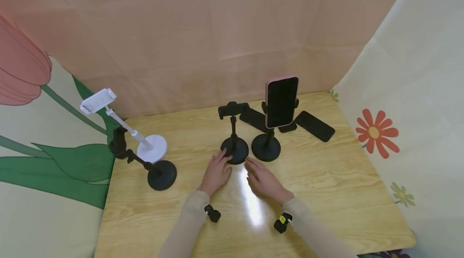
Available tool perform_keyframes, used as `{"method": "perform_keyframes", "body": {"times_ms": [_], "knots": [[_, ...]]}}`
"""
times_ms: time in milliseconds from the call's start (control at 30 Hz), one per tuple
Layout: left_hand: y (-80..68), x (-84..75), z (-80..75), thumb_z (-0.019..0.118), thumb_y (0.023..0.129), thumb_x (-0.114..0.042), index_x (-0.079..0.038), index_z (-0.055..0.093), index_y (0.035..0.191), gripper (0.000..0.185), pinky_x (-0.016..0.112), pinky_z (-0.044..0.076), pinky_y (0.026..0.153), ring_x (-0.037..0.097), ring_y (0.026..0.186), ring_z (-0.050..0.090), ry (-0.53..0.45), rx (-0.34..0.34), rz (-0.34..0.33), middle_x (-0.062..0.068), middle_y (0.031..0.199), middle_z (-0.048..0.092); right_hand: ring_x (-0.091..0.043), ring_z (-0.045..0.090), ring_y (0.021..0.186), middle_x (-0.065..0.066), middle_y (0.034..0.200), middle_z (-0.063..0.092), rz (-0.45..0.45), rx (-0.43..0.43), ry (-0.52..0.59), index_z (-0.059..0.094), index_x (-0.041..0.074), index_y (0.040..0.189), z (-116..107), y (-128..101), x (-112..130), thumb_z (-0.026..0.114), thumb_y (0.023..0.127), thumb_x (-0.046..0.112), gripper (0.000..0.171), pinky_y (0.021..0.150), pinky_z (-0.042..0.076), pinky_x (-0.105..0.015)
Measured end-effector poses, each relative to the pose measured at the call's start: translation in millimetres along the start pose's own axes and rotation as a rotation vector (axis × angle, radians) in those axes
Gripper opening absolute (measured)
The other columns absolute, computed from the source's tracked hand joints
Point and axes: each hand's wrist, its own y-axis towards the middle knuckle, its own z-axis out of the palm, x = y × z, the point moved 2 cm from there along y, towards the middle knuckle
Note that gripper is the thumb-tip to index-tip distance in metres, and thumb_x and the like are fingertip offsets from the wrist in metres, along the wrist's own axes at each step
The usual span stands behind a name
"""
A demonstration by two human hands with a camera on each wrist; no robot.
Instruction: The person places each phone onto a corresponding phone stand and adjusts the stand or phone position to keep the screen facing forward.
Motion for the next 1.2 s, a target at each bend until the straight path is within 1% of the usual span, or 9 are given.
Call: {"method": "perform_keyframes", "body": {"times_ms": [200, 400, 567, 733, 833, 967, 1033, 1100, 1200], "knots": [[-18.6, 0.1, -3.1, 0.067, 0.1, -0.017, -0.002, 0.063, 0.137, 0.04, 0.056, 0.031, 0.123, 0.04, 0.147, 0.041, -0.018, -0.089, -0.009, 0.023, 0.158, 0.043, -0.035, 0.059, 0.128, -0.015, 0.138, 0.063, -0.041, -0.118, 0.038, 0.062, 0.001, 0.137, -32.1, -9.4, -29.2, 0.064, 0.101, 0.009, 0.037, 0.108, 0.049, -0.057], [-42.1, 0.8, -10.3, 0.067, 0.099, -0.015, -0.002, 0.068, 0.129, 0.033, 0.056, 0.038, 0.118, 0.042, 0.141, 0.048, -0.053, -0.135, -0.005, 0.025, 0.151, 0.051, -0.038, 0.062, 0.12, -0.016, 0.127, 0.067, -0.006, -0.179, 0.032, 0.066, 0.001, 0.131, -59.3, -16.4, -78.6, 0.061, 0.104, 0.012, 0.029, 0.101, 0.05, -0.061], [-58.6, -0.8, -13.6, 0.068, 0.1, -0.014, -0.002, 0.072, 0.123, 0.027, 0.054, 0.046, 0.113, 0.042, 0.134, 0.055, -0.093, -0.149, 0.007, 0.026, 0.145, 0.057, -0.04, 0.06, 0.119, -0.02, 0.126, 0.064, 0.071, -0.222, 0.004, 0.064, -0.001, 0.133, -78.0, -18.6, -118.5, 0.059, 0.106, 0.016, 0.033, 0.1, 0.049, -0.062], [-72.6, -2.3, -12.9, 0.066, 0.102, -0.016, -0.004, 0.072, 0.124, 0.027, 0.054, 0.046, 0.112, 0.04, 0.133, 0.056, -0.125, -0.125, -0.03, 0.022, 0.145, 0.058, -0.046, 0.054, 0.122, -0.025, 0.13, 0.06, 0.088, -0.317, -0.035, 0.062, -0.006, 0.132, -95.3, -20.7, -150.7, 0.061, 0.104, 0.012, 0.033, 0.101, 0.044, -0.065], [-79.9, -2.3, -12.4, 0.065, 0.103, -0.019, -0.006, 0.071, 0.128, 0.029, 0.053, 0.045, 0.113, 0.038, 0.135, 0.055, -0.157, -0.1, -0.075, 0.02, 0.146, 0.058, -0.05, 0.048, 0.128, -0.029, 0.136, 0.055, 0.088, -0.393, -0.097, 0.059, -0.008, 0.134, -106.2, -20.6, -169.0, 0.064, 0.101, 0.009, 0.038, 0.106, 0.038, -0.066], [-87.0, -1.3, -12.6, 0.064, 0.103, -0.021, -0.007, 0.07, 0.129, 0.03, 0.053, 0.044, 0.114, 0.038, 0.136, 0.054, -0.198, -0.089, -0.121, 0.019, 0.147, 0.057, -0.054, 0.034, 0.142, -0.033, 0.153, 0.04, 0.131, -0.454, -0.162, 0.048, -0.01, 0.145, -118.0, -20.6, -192.6, 0.065, 0.096, 0.008, 0.056, 0.12, 0.025, -0.064], [-88.9, -0.9, -13.1, 0.064, 0.103, -0.021, -0.006, 0.07, 0.129, 0.03, 0.053, 0.045, 0.114, 0.038, 0.136, 0.054, -0.203, -0.093, -0.122, 0.019, 0.146, 0.057, -0.055, 0.024, 0.148, -0.034, 0.16, 0.029, 0.168, -0.444, -0.179, 0.039, -0.012, 0.151, -120.9, -21.1, -203.7, 0.063, 0.096, 0.012, 0.064, 0.125, 0.017, -0.062], [-90.0, -0.7, -13.8, 0.064, 0.103, -0.02, -0.006, 0.07, 0.128, 0.029, 0.053, 0.045, 0.113, 0.038, 0.134, 0.056, -0.205, -0.104, -0.114, 0.02, 0.145, 0.058, -0.056, 0.019, 0.15, -0.036, 0.163, 0.022, 0.213, -0.406, -0.192, 0.032, -0.013, 0.154, -122.6, -21.7, -211.2, 0.061, 0.098, 0.016, 0.069, 0.126, 0.013, -0.062], [-91.2, -0.2, -14.1, 0.066, 0.102, -0.018, -0.005, 0.071, 0.126, 0.028, 0.054, 0.047, 0.111, 0.039, 0.132, 0.058, -0.196, -0.126, -0.09, 0.021, 0.142, 0.06, -0.058, 0.017, 0.149, -0.039, 0.162, 0.018, 0.272, -0.328, -0.204, 0.026, -0.015, 0.155, -124.7, -21.6, -215.2, 0.057, 0.101, 0.021, 0.072, 0.122, 0.016, -0.067]]}}
